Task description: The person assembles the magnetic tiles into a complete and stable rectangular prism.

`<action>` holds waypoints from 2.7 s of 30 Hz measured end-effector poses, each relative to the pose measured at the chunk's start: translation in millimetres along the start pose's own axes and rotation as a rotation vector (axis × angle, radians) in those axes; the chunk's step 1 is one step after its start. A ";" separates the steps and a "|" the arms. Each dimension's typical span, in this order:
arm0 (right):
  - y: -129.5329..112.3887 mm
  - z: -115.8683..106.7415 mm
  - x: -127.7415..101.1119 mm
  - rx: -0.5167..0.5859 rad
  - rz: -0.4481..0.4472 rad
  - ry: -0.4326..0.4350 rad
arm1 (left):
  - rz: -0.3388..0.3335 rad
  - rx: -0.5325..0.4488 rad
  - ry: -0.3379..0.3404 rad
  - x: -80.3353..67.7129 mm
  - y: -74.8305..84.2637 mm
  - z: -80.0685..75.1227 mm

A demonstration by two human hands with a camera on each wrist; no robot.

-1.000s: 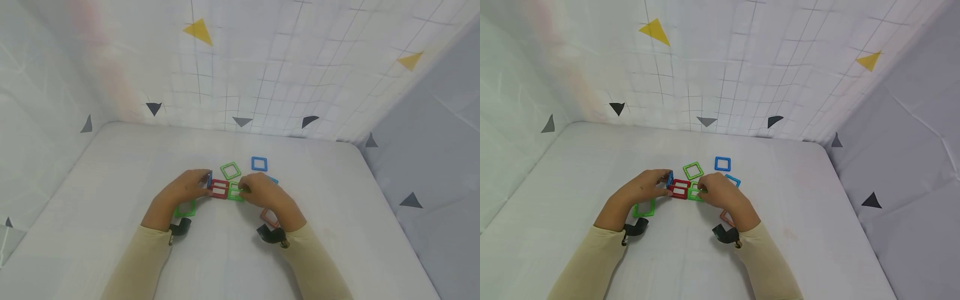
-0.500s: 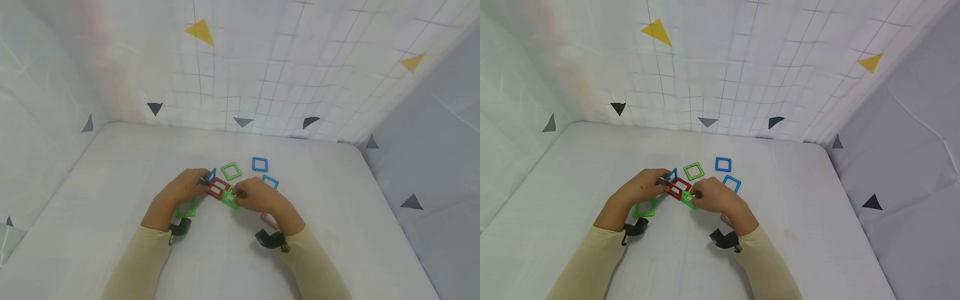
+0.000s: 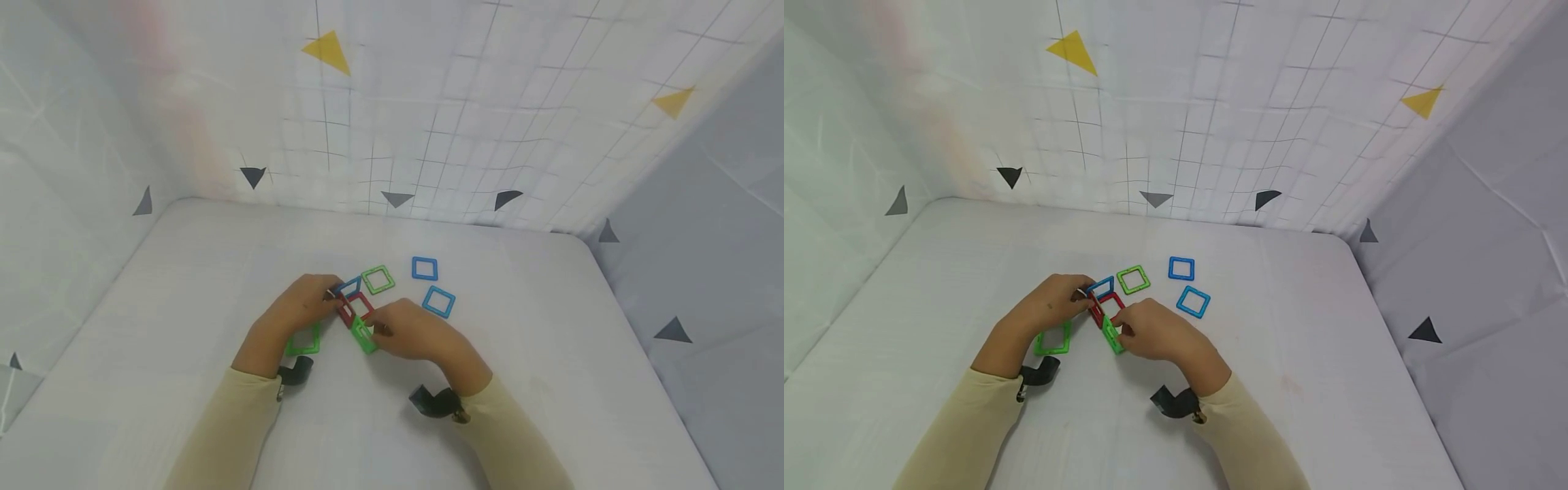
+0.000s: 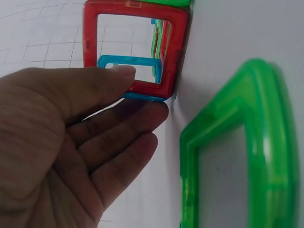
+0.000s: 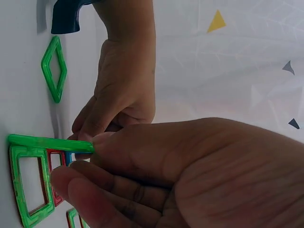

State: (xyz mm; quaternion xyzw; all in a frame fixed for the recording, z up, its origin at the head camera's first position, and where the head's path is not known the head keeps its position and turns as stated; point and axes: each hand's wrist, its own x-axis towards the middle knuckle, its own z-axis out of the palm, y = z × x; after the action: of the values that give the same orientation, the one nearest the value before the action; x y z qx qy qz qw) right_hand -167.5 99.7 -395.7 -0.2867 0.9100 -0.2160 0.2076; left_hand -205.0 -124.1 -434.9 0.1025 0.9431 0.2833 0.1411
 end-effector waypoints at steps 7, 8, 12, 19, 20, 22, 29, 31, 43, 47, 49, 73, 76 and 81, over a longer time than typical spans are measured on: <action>16.0 -6.0 2.1 -0.022 0.014 0.046 | 0.016 0.024 0.002 -0.8 1.6 -0.3; 20.7 -7.9 2.5 -0.021 0.030 0.060 | 0.015 0.026 0.002 -0.7 1.9 -0.2; 43.4 -13.2 4.4 -0.018 0.106 0.112 | 0.004 0.019 -0.004 -0.4 1.4 0.8; 69.6 -21.2 3.7 -0.061 0.176 0.195 | -0.006 0.010 -0.010 1.4 0.7 2.3; 72.7 -21.8 3.6 -0.067 0.186 0.208 | -0.007 0.012 -0.011 1.5 0.8 2.3; 78.5 -22.3 3.2 -0.075 0.204 0.231 | -0.010 0.016 -0.011 1.4 1.0 2.4; 87.7 -24.3 1.5 -0.069 0.284 0.270 | -0.007 0.034 -0.008 0.0 1.5 1.7; 89.0 -24.6 1.9 -0.085 0.298 0.295 | -0.005 0.032 -0.010 -0.2 1.2 1.4; 104.7 -25.2 3.3 -0.076 0.469 0.353 | -0.019 0.011 -0.030 0.4 2.3 0.9; 112.4 -23.6 3.7 -0.072 0.489 0.364 | -0.019 0.011 -0.034 -0.4 3.1 0.1; 115.5 -22.6 3.9 -0.079 0.485 0.367 | -0.015 0.011 -0.035 -1.0 3.5 -0.3; 115.4 -17.4 9.5 -0.095 0.511 0.337 | -0.043 0.017 -0.030 -0.9 4.7 1.5; 114.2 -17.8 9.8 -0.095 0.510 0.310 | -0.053 0.014 -0.027 -1.5 5.5 1.7; 109.6 -18.9 8.9 -0.090 0.452 0.306 | -0.062 0.005 -0.030 -2.4 5.7 2.3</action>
State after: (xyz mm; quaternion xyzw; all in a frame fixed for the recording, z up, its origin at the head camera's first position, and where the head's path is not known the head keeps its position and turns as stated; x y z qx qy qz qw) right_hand -231.0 180.8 -438.6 -0.0495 0.9803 -0.1642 0.0977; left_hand -201.4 -118.9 -433.1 0.0777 0.9443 0.2747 0.1638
